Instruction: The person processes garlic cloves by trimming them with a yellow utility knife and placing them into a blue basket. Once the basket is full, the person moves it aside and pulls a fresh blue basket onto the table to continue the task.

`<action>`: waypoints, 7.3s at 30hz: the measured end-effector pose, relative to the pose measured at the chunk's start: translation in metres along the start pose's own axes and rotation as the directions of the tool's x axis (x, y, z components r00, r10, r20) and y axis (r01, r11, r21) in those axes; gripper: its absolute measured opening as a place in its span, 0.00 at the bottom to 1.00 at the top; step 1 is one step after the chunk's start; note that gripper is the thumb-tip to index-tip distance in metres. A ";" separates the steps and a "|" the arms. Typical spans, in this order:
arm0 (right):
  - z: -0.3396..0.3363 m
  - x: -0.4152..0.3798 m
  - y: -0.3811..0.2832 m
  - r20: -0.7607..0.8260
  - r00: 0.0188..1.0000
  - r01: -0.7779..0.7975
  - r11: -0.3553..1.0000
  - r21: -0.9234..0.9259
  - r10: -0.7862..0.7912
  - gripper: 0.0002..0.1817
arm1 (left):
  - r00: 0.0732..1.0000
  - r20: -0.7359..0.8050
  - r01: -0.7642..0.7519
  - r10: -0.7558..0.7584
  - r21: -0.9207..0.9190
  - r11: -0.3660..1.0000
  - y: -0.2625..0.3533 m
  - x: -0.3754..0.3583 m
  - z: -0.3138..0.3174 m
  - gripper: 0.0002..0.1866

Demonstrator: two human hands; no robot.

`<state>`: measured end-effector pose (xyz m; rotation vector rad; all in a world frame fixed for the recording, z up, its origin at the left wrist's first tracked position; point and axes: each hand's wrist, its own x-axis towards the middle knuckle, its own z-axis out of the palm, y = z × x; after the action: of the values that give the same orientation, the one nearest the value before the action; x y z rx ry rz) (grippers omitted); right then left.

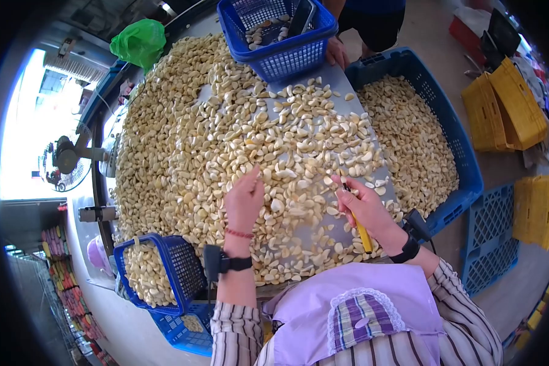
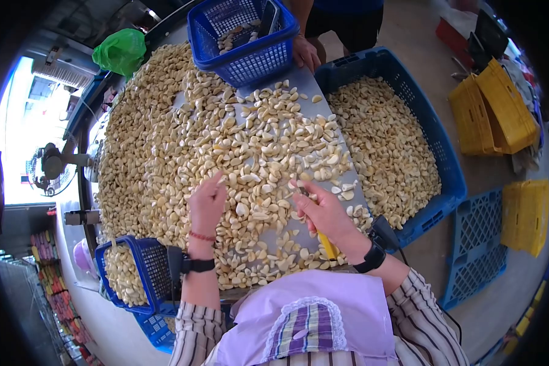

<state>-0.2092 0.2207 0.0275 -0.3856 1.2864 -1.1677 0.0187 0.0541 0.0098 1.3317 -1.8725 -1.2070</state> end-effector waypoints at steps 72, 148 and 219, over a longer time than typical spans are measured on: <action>0.023 -0.030 -0.021 0.233 0.971 0.019 0.953 -0.302 0.055 0.29 | 0.982 -0.154 -0.117 -0.106 -0.949 0.292 0.045 -0.101 -0.091 0.04; 0.013 -0.004 -0.016 0.158 0.972 0.232 0.641 -0.731 -0.172 0.26 | 0.877 -0.424 0.240 0.225 0.793 0.559 -0.016 -0.181 -0.272 0.08; 0.020 -0.004 -0.017 0.173 0.985 -0.023 0.999 0.028 0.018 0.23 | 0.969 -0.062 0.224 -0.241 -0.203 0.953 -0.055 0.004 -0.082 0.15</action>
<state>-0.1983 0.2098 0.0491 -0.4403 1.1187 -1.1104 0.1087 0.0151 -0.0021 1.4993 -1.5261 -1.3876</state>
